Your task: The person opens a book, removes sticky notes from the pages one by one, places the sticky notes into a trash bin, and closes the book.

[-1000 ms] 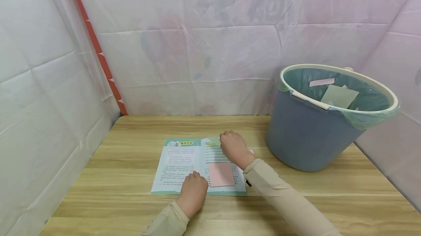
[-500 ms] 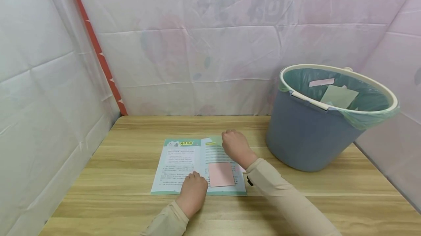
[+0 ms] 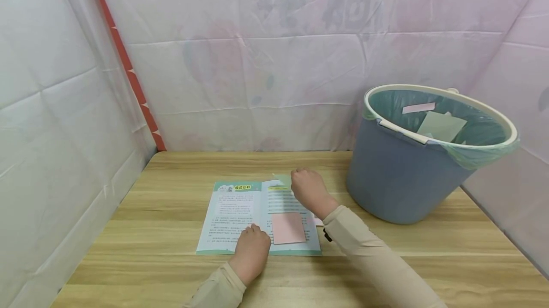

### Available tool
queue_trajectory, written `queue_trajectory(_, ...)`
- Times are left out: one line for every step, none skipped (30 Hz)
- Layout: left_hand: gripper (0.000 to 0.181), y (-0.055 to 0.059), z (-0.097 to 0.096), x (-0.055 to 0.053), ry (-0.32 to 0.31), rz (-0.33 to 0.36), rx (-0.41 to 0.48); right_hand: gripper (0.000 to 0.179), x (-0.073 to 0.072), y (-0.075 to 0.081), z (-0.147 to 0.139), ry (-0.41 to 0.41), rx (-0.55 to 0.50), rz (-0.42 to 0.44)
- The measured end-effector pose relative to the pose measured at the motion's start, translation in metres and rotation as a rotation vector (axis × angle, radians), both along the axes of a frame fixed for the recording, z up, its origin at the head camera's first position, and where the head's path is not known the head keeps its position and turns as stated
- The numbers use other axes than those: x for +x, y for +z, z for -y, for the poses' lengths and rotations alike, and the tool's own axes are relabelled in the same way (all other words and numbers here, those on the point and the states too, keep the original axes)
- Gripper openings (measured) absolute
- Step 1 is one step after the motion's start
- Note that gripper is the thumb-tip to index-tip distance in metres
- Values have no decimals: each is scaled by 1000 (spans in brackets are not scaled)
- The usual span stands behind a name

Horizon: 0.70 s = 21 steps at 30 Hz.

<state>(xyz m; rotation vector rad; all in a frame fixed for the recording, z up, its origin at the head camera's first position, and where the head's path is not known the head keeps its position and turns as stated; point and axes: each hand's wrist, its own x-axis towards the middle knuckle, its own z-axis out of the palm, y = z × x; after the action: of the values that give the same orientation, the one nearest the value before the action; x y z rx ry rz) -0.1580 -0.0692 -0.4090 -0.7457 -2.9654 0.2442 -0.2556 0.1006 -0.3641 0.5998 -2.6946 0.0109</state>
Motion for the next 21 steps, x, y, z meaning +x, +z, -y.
queue_trajectory(16,0,0,0,0,-1,-4,11,0,1,-1,-2,-8,2)
queue_trajectory(17,0,0,0,0,-1,-6,11,0,1,-1,-6,-15,4)
queue_trajectory(17,0,0,0,1,1,-6,12,1,2,-2,-10,-23,8)
queue_trajectory(18,0,0,0,2,3,-5,11,1,3,-3,-14,-31,11)
queue_trajectory(19,0,0,0,2,7,0,11,1,4,-3,-18,-36,12)
queue_trajectory(19,0,0,0,2,8,1,11,1,6,-4,-24,-43,15)
queue_trajectory(19,0,0,0,3,12,3,11,2,7,-5,-31,-49,21)
queue_trajectory(19,0,0,0,3,13,5,10,2,8,-6,-35,-50,22)
queue_trajectory(19,0,0,0,2,13,4,10,2,9,-7,-39,-56,26)
queue_trajectory(19,0,0,0,1,13,3,10,2,11,-8,-42,-60,29)
queue_trajectory(19,0,0,0,0,9,1,10,3,12,-9,-46,-65,34)
queue_trajectory(18,-1,0,0,-2,7,-1,11,3,13,-10,-48,-72,41)
queue_trajectory(18,-1,0,0,-3,6,3,10,3,14,-11,-48,-77,45)
queue_trajectory(18,-1,0,0,-3,5,7,10,4,15,-12,-46,-82,44)
queue_trajectory(18,-1,0,0,-4,3,9,10,4,16,-13,-46,-88,45)
queue_trajectory(18,-1,0,0,-4,1,11,10,5,17,-15,-46,-90,42)
queue_trajectory(18,-1,0,0,-6,-2,13,11,5,17,-16,-47,-93,38)
queue_trajectory(18,-1,0,0,-5,-2,15,12,6,18,-17,-47,-96,30)
queue_trajectory(18,-1,0,0,-5,-2,17,12,7,19,-19,-47,-98,19)
queue_trajectory(17,-1,0,0,-5,0,18,14,8,19,-21,-46,-101,8)
queue_trajectory(17,-1,0,0,-5,1,18,16,8,20,-22,-45,-106,-4)
